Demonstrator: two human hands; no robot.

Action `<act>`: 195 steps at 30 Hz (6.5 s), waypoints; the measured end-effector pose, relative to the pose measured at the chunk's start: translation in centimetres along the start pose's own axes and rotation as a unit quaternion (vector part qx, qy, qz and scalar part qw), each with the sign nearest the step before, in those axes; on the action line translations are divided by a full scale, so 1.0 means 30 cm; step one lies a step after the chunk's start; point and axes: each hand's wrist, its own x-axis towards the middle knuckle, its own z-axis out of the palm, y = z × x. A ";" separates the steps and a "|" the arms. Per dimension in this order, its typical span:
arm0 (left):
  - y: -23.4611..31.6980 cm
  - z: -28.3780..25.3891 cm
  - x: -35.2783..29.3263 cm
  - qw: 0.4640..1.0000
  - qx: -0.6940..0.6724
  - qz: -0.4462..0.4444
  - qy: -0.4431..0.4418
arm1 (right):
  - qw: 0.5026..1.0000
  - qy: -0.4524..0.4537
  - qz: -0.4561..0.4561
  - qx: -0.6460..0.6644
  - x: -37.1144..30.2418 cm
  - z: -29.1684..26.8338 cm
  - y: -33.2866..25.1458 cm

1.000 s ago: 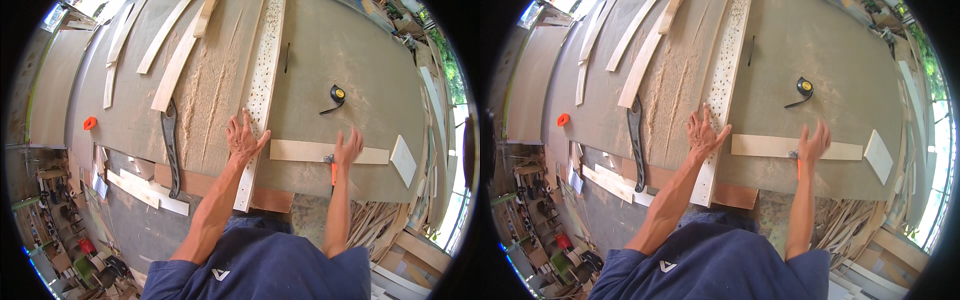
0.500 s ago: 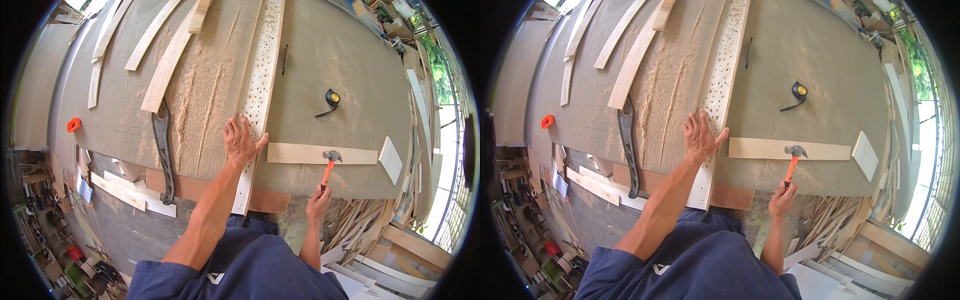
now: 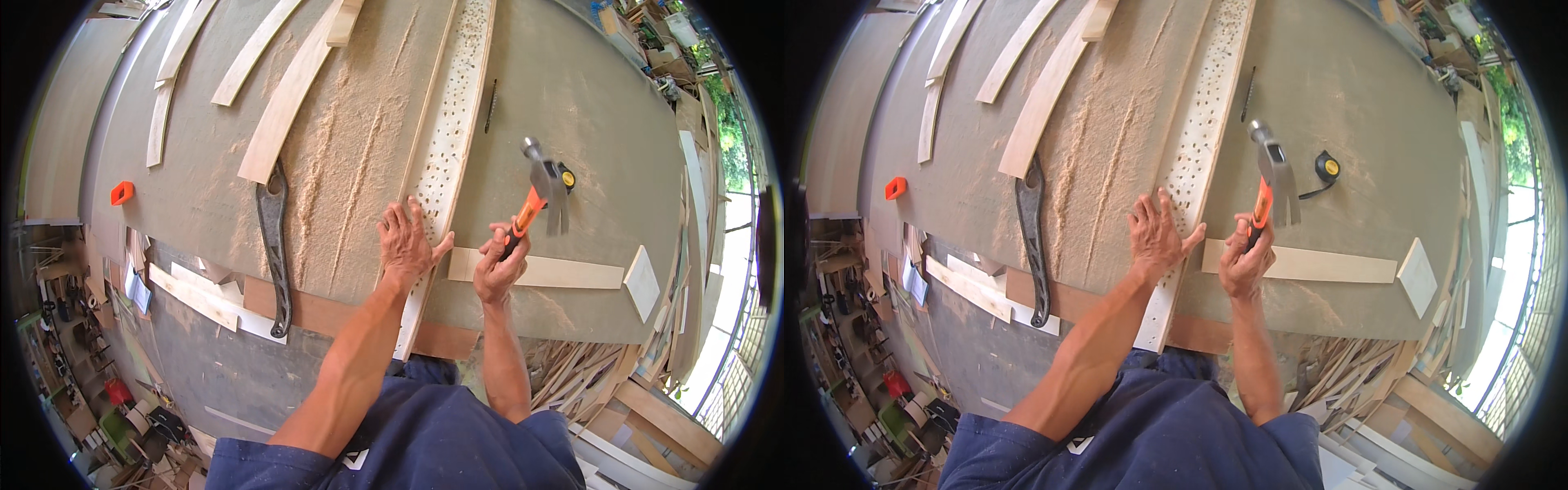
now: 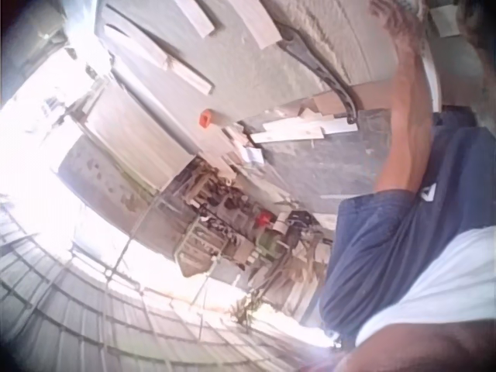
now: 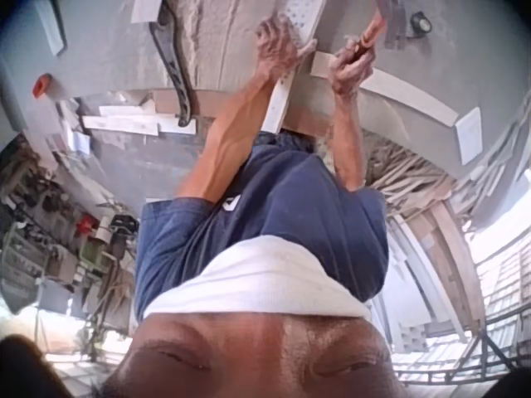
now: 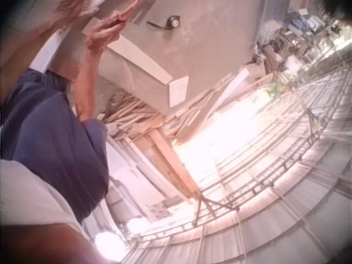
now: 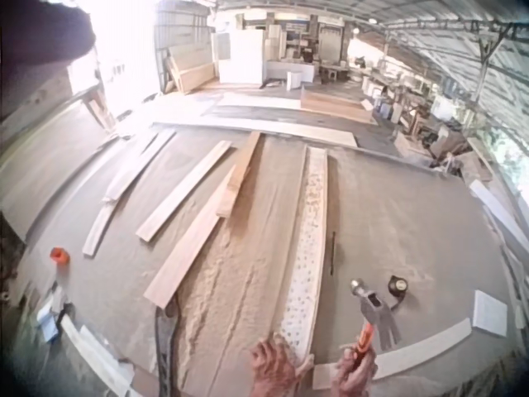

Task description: The person uses a hammer to tap a long perforated wooden strip on a workbench. They then pick up a white rectangular board and various wooden pieces, arranging them on the table to form a layout.

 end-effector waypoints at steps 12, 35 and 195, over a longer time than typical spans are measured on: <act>0.005 0.004 -0.001 1.000 -0.008 -0.008 0.008 | 0.998 -0.045 0.029 -0.020 0.030 0.034 0.025; 0.001 0.012 -0.008 0.999 -0.031 -0.001 0.036 | 0.982 -0.169 -0.080 -0.027 -0.150 0.002 0.107; -0.019 0.101 -0.013 0.987 -0.101 0.023 0.124 | 0.988 -0.113 -0.084 0.061 0.029 0.306 -0.114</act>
